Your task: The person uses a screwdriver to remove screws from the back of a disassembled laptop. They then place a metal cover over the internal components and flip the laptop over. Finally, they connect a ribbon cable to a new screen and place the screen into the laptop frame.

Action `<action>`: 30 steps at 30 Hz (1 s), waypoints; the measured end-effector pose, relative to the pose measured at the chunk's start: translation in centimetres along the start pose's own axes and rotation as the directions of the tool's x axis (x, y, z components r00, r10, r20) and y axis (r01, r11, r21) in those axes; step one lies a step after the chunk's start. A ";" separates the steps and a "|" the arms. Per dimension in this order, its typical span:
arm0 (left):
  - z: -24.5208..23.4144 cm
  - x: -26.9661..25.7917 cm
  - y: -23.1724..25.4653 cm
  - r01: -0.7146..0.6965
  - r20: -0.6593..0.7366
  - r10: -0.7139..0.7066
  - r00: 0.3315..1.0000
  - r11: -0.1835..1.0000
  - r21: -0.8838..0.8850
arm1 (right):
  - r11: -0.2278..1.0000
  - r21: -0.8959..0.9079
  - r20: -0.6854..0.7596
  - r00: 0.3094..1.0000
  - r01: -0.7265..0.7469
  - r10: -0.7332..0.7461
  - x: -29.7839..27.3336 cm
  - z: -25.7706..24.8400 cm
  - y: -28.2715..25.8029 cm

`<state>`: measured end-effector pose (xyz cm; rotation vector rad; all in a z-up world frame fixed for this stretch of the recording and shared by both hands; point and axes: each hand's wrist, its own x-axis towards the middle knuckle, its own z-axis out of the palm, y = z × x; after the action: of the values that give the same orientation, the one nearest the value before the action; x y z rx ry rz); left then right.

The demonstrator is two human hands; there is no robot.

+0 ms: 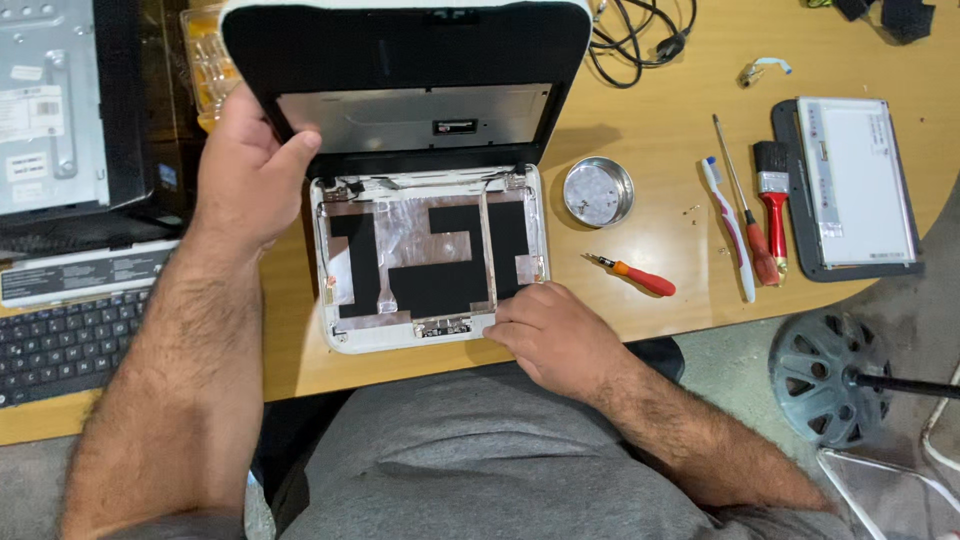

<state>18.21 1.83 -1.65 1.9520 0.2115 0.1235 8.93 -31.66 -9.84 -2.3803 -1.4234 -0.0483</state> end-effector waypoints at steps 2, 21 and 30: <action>-0.3 0.7 -2.4 -0.245 0.043 0.247 0.968 0.968 -0.046 | 1.000 0.015 -0.007 1.000 -0.010 0.010 0.0 0.1 0.2; 0.0 0.6 -4.4 -0.421 -0.035 0.432 0.901 0.891 0.171 | 0.997 0.068 -0.060 0.998 -0.025 0.029 0.4 0.1 0.3; 0.1 1.4 -5.2 -0.405 -0.033 0.416 0.909 0.899 0.165 | 0.994 0.097 -0.090 0.994 -0.054 0.063 0.5 0.3 0.1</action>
<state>19.16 3.97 -6.46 2.1261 -0.1577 0.4640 9.28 -31.17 -10.03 -2.3101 -1.2847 -0.0739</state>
